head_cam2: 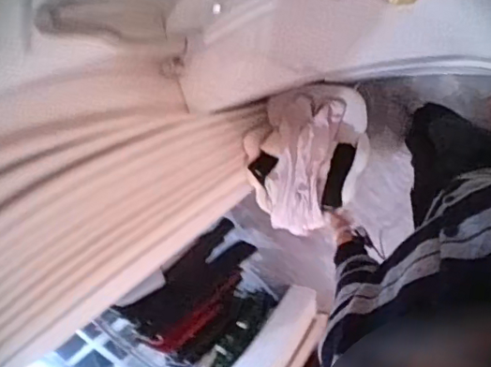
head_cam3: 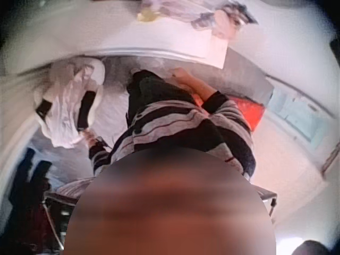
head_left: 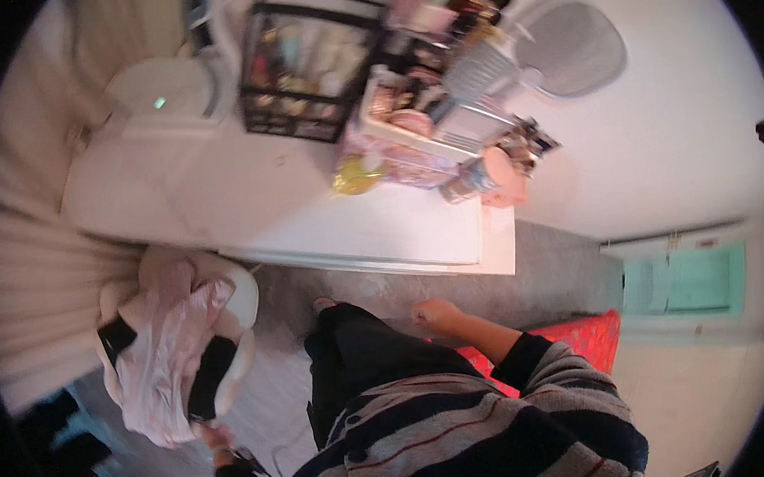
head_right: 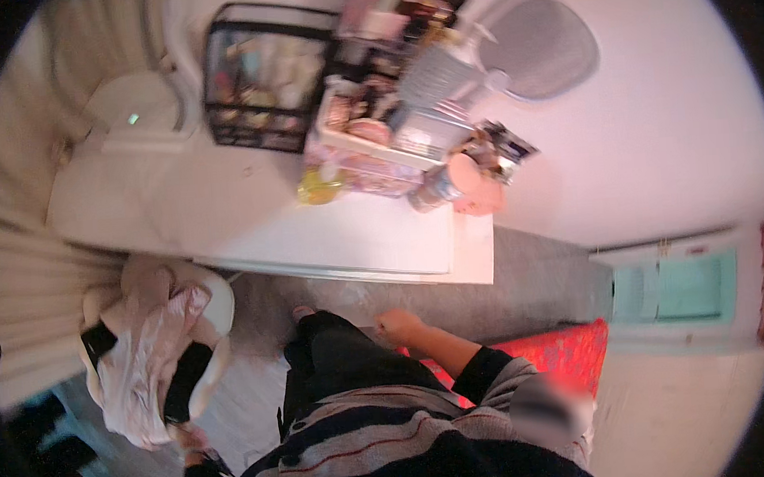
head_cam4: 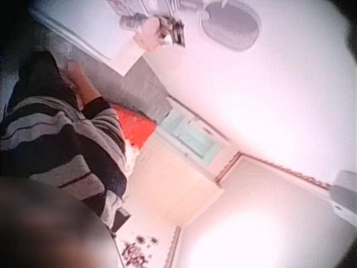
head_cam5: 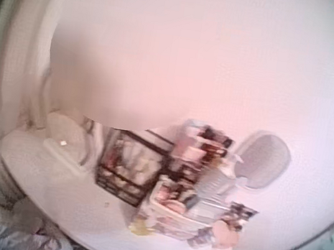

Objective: The person folds several pairs of socks on a bed, places them into a drawer, then folds a white shirt and hangs it on a hanger on a balcony drying rack.

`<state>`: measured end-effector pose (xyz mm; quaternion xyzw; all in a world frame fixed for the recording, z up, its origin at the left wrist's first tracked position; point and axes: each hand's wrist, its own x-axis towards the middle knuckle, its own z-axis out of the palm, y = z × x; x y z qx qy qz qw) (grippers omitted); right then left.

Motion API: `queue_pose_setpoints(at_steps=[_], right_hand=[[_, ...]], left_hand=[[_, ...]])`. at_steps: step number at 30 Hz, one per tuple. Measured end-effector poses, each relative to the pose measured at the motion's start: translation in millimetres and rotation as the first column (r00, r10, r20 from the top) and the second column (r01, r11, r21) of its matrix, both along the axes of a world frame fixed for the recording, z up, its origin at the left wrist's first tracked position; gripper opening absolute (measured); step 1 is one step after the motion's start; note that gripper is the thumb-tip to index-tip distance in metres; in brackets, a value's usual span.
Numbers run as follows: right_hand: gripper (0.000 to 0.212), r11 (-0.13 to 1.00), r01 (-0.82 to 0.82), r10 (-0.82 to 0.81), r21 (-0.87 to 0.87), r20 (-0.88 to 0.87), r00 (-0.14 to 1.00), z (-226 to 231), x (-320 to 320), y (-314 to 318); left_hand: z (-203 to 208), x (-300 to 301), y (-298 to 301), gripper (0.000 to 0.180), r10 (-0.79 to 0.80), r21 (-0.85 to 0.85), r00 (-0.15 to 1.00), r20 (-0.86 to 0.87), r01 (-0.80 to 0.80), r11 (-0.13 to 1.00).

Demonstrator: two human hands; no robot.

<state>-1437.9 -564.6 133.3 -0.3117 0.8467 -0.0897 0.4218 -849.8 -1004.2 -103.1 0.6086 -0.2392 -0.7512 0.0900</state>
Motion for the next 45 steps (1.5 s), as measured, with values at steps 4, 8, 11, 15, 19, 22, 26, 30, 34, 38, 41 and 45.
queue_pose_setpoints(at_steps=[4,8,11,15,19,22,26,30,34,38,41,45], right_hand=[[0.022,0.991,0.114,-0.111,0.065,-0.050,0.993,5.6,-6.3,51.3],[0.029,0.947,0.254,-0.241,0.194,-0.091,0.966,14.9,3.2,91.2],[0.034,0.897,0.379,-0.371,0.228,-0.078,0.925,19.2,14.5,108.5],[0.036,0.713,0.685,-0.680,0.151,-0.090,0.728,4.6,56.3,91.5],[0.035,0.501,0.863,-0.857,-0.059,-0.177,0.485,-21.3,137.5,64.6],[0.035,0.328,0.944,-0.925,0.040,-0.189,0.329,-38.6,221.4,25.6],[0.043,0.231,0.919,-0.966,0.319,-0.041,0.257,-64.8,336.0,-24.4],[0.044,-0.056,0.882,-0.998,0.468,-0.032,-0.047,-95.6,438.7,-75.8],[0.041,-0.346,0.809,-0.922,0.475,-0.011,-0.388,-129.3,495.2,-130.6],[0.036,-0.218,0.903,-0.974,0.370,-0.135,-0.180,-138.4,504.7,-179.5],[0.040,-0.498,0.787,-0.797,0.365,0.166,-0.581,-132.7,497.0,-185.3],[0.046,-0.701,0.697,-0.710,0.150,-0.059,-0.702,-136.5,471.9,-137.0]], left_hand=[[21.9,-69.4,56.7,0.048,-0.354,0.205,0.897,0.264,0.306,0.930],[59.6,-185.8,43.8,0.040,-0.626,0.227,0.735,0.262,0.583,0.780],[94.1,-294.7,6.1,0.036,-0.734,0.118,0.640,0.226,0.730,0.673],[142.3,-410.4,-58.6,0.024,-0.847,-0.156,0.481,0.227,0.876,0.456],[143.9,-511.6,-115.2,0.021,-0.964,-0.372,0.001,0.268,0.922,-0.103],[134.0,-556.0,-142.2,0.021,-0.913,-0.239,-0.320,0.252,0.894,-0.379],[131.1,-589.5,-168.9,0.020,-0.790,-0.036,-0.575,0.212,0.803,-0.595],[122.5,-610.0,-177.7,0.020,-0.779,0.207,-0.525,0.343,0.851,-0.482],[96.7,-635.4,-164.4,0.035,-0.401,0.220,-0.890,0.217,0.445,-0.868],[106.2,-659.0,-121.4,0.038,-0.339,0.068,-0.923,0.183,0.356,-0.932],[143.7,-670.9,-56.9,0.040,-0.459,0.123,-0.880,0.126,0.473,-0.873],[190.5,-680.4,37.2,0.042,-0.515,0.064,-0.844,0.149,0.528,-0.847]])
